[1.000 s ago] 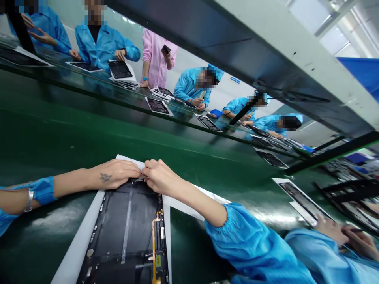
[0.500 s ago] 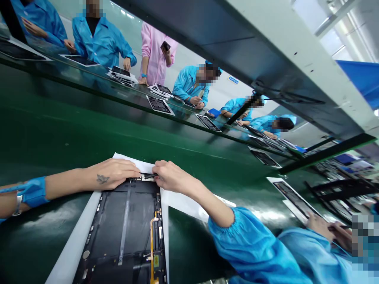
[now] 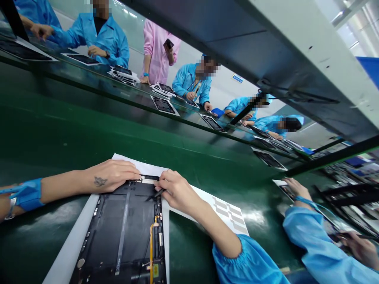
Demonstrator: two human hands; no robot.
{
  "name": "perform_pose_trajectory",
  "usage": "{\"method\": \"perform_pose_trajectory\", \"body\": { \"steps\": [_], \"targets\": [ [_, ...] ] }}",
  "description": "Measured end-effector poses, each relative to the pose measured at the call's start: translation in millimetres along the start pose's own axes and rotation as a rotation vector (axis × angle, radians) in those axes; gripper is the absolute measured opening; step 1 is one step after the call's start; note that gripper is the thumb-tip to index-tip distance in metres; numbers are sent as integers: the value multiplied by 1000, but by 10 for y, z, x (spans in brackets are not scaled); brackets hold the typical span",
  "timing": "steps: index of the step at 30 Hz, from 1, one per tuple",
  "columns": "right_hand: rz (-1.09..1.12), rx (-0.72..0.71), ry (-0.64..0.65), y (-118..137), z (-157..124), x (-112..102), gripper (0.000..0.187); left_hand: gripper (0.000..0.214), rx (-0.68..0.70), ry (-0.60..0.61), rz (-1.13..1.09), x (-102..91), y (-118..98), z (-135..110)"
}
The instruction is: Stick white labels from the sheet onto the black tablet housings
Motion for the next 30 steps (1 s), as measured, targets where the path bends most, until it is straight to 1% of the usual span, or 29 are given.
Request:
{"method": "perform_pose_trajectory", "body": {
  "steps": [1, 4, 6, 9, 12, 15, 17, 20, 22, 24, 25, 28, 30],
  "targets": [
    [-15, 12, -28, -22, -1, -29, 21, 31, -5, 0, -10, 4, 7, -2],
    [-7, 46, -170, -74, -13, -115, 22, 33, -22, -4, -64, 22, 42, -10],
    [41, 49, -213, -90, -14, -104, 21, 34, -27, -13, -112, 28, 63, -17],
    [113, 48, -208, -111, -2, -39, 18, 34, -27, -26, -166, 29, 86, -26],
    [124, 48, -187, -122, 15, 23, 19, 32, -37, -19, -186, 32, 104, -29],
    [96, 59, -112, -123, 50, 131, 27, 31, -56, 8, -189, 45, 125, -28],
    [79, 73, -74, -130, 75, 183, 29, 32, -72, 37, -198, 64, 144, -30],
    [88, 72, -73, -137, 109, 190, 26, 33, -109, 77, -205, 102, 191, -49],
    [112, 66, -100, -153, 125, 164, 21, 34, -174, 98, -179, 140, 266, -85],
    [147, 50, -167, -174, 132, 97, 16, 37, -260, 126, -137, 186, 372, -142],
    [168, 40, -224, -189, 129, 41, 15, 39, -300, 143, -114, 208, 429, -171],
    [234, 39, -459, -282, 76, -188, 18, 38, -408, 213, -11, 235, 615, -220],
    [265, 66, -593, -367, 26, -314, 21, 32, -417, 275, 48, 225, 673, -175]
  ]
}}
Point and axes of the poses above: each hand's wrist, its own z-axis towards the middle knuckle, its own x-axis out of the palm, y = z × x, the point moved 10 cm from there along z, towards the middle knuckle, and after that the axes turned 14 degrees about z, right-handed, at the moved point
